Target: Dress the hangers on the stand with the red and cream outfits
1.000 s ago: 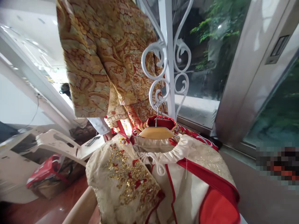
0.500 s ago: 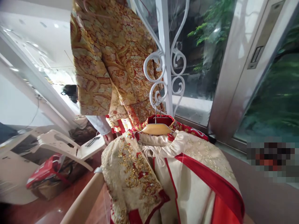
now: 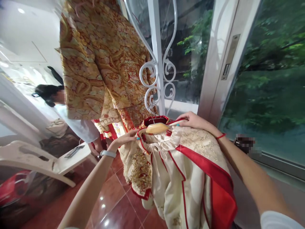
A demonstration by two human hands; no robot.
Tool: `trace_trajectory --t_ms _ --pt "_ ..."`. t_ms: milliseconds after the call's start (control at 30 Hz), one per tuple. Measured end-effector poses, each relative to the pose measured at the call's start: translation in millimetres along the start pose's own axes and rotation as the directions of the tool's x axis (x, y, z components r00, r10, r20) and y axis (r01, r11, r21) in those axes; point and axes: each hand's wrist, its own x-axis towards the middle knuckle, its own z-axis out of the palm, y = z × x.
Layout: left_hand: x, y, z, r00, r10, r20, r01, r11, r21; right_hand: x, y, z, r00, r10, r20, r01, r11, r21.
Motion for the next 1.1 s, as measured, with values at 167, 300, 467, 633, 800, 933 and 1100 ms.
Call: trace_trajectory --t_ms 167,300,467,633,800,933,1100 --pt "6 -3 12.8 0.985 0.156 -0.069 -0.127 0.94 0.317 -22 -40 1 0.971 -0.229 -0.074 0.17 0.868 -0.466" --pt "2 -3 17.7 0.98 0.176 -0.096 -0.12 0.898 0.423 -29 -40 0 0.994 -0.07 -0.081 0.021 0.871 -0.492" --pt "-3 -1 15.7 0.971 0.176 -0.163 -0.084 0.886 0.456 -35 0 -3 0.982 0.16 0.103 -0.155 0.986 -0.053" --pt "-5 5 6.2 0.977 0.191 -0.093 -0.126 0.871 0.475 -39 14 6 0.982 0.182 -0.045 -0.179 0.981 0.072" --pt "-17 8 18.3 0.951 0.261 -0.167 -0.137 0.838 0.528 -44 12 16 0.947 -0.093 -0.309 -0.043 0.913 -0.407" --pt "-39 21 63.4 0.826 0.484 -0.289 -0.105 0.637 0.764 -49 9 20 0.9 -0.075 -0.43 -0.128 0.896 -0.425" --pt "-39 63 143.7 0.767 0.64 0.049 -0.27 0.252 0.929 -54 13 5 0.962 0.124 -0.245 -0.157 0.98 -0.121"
